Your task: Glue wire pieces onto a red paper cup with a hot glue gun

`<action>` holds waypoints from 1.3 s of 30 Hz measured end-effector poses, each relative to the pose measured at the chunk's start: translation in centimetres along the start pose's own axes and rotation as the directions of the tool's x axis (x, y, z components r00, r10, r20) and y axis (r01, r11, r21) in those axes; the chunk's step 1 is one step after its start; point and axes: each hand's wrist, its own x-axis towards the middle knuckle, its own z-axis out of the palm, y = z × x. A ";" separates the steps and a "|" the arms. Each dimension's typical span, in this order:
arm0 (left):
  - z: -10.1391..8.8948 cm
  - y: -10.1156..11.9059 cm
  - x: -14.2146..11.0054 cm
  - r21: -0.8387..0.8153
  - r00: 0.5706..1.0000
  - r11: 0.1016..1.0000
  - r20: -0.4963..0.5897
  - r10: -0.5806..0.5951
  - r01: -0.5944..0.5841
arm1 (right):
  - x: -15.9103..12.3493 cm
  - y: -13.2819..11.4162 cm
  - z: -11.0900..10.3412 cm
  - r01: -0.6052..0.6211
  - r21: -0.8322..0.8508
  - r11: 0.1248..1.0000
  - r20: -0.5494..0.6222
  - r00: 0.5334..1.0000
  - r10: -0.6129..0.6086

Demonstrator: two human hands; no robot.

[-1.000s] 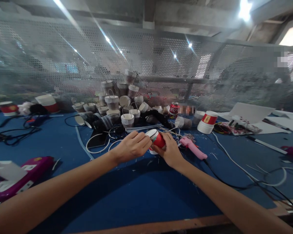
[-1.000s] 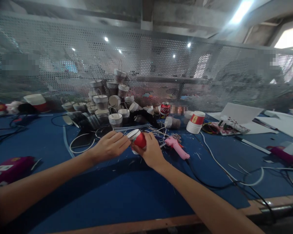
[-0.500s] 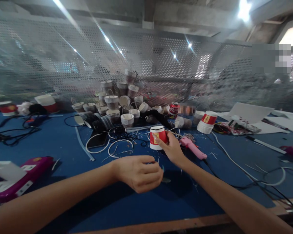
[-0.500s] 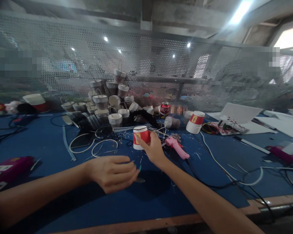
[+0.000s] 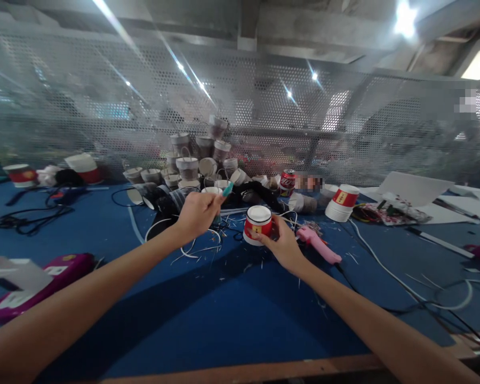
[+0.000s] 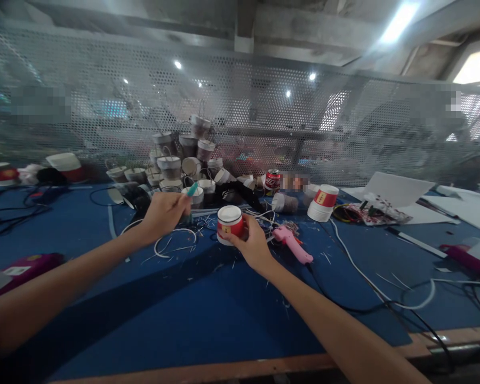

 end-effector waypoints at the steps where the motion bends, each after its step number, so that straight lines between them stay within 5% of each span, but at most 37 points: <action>1: 0.2 -0.5 0.2 -0.033 0.995 0.995 0.033 -0.098 0.099 | 0.0 0.0 0.0 0.018 -0.025 1.000 0.001 1.000 -0.018; 5: 0.7 -2.1 0.7 -0.218 0.928 0.911 0.217 -0.304 0.350 | -0.1 -0.1 -0.1 0.060 -0.048 0.997 0.026 0.998 -0.059; 18: 0.8 -2.1 0.6 -0.141 0.795 0.851 0.459 -0.397 0.506 | -0.1 -0.6 -0.6 0.328 -0.331 0.885 0.112 0.945 -0.308; 20: 0.9 -2.3 0.6 -0.136 0.805 0.873 0.473 -0.357 0.468 | -0.1 -0.7 -0.7 0.371 -0.358 0.857 0.130 0.928 -0.348; 24: 0.9 -3.0 0.6 -0.228 0.928 0.958 0.362 -0.084 0.176 | 0.0 -0.6 -0.8 0.418 -0.385 0.823 0.169 0.908 -0.382; 30: 1.1 -1.9 0.3 -0.364 0.924 0.931 0.342 0.172 -0.039 | -0.1 -0.4 -0.4 0.321 -0.353 0.879 0.187 0.944 -0.270; 33: 1.4 -0.5 -0.1 -0.464 0.915 0.885 0.337 0.220 -0.042 | -0.3 -0.4 -0.3 0.257 -0.318 0.913 0.200 0.959 -0.201; 39: 1.7 0.8 -0.9 -0.604 0.892 0.784 0.423 0.158 0.147 | -0.8 -0.9 -0.1 0.243 -0.220 0.945 0.300 0.938 -0.172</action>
